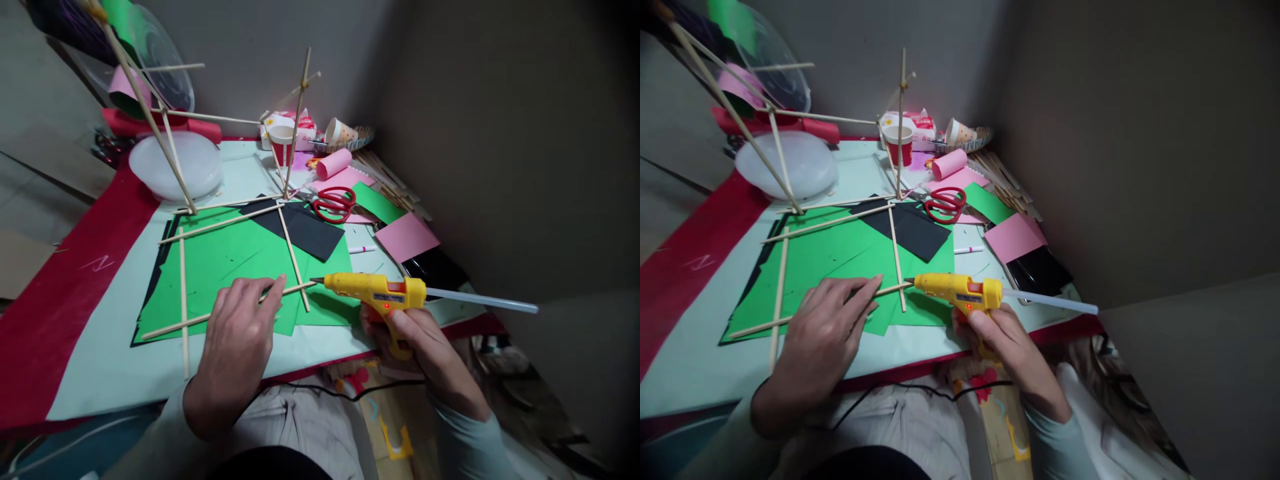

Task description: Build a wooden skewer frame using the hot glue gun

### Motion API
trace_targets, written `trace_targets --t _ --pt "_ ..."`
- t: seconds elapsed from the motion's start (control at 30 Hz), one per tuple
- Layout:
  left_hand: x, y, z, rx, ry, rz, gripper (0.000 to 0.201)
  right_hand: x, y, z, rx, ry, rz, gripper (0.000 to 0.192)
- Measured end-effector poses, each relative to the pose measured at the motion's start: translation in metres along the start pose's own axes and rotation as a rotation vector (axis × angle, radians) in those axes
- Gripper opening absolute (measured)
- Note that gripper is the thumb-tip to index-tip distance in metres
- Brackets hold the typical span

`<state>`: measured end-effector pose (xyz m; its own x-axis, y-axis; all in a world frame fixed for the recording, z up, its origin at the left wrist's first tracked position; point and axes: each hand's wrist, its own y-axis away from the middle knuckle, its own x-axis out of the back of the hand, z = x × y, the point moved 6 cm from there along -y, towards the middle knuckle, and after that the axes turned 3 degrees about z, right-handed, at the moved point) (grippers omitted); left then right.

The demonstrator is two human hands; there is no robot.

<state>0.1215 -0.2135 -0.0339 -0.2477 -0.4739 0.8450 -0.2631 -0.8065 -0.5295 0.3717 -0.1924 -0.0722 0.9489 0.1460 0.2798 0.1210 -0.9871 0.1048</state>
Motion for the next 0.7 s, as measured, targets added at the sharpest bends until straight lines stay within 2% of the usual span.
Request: trace_targets --t 0.17,0.3,0.4,0.47,0.6,0.7 --pt "0.030 0.013 -0.002 -0.018 0.065 0.113 0.039 -0.015 -0.002 -0.009 -0.078 -0.240 -0.132 0.048" --pt "0.049 0.047 -0.023 0.132 0.025 0.150 0.035 -0.016 -0.001 -0.018 -0.029 -0.343 -0.149 0.045" --pt "0.054 0.075 -0.043 0.309 0.000 0.176 0.028 -0.014 0.000 -0.028 0.056 -0.249 -0.069 0.040" --pt "0.055 0.086 -0.049 0.365 -0.007 0.212 0.024 -0.016 0.000 -0.037 0.126 -0.134 -0.004 0.036" --pt "0.055 0.088 -0.047 0.320 -0.039 0.245 0.029 -0.031 0.001 -0.054 0.212 -0.003 0.059 0.035" --pt "0.053 0.084 -0.044 0.270 -0.077 0.239 0.030 -0.049 0.004 -0.060 0.250 0.039 -0.001 0.036"
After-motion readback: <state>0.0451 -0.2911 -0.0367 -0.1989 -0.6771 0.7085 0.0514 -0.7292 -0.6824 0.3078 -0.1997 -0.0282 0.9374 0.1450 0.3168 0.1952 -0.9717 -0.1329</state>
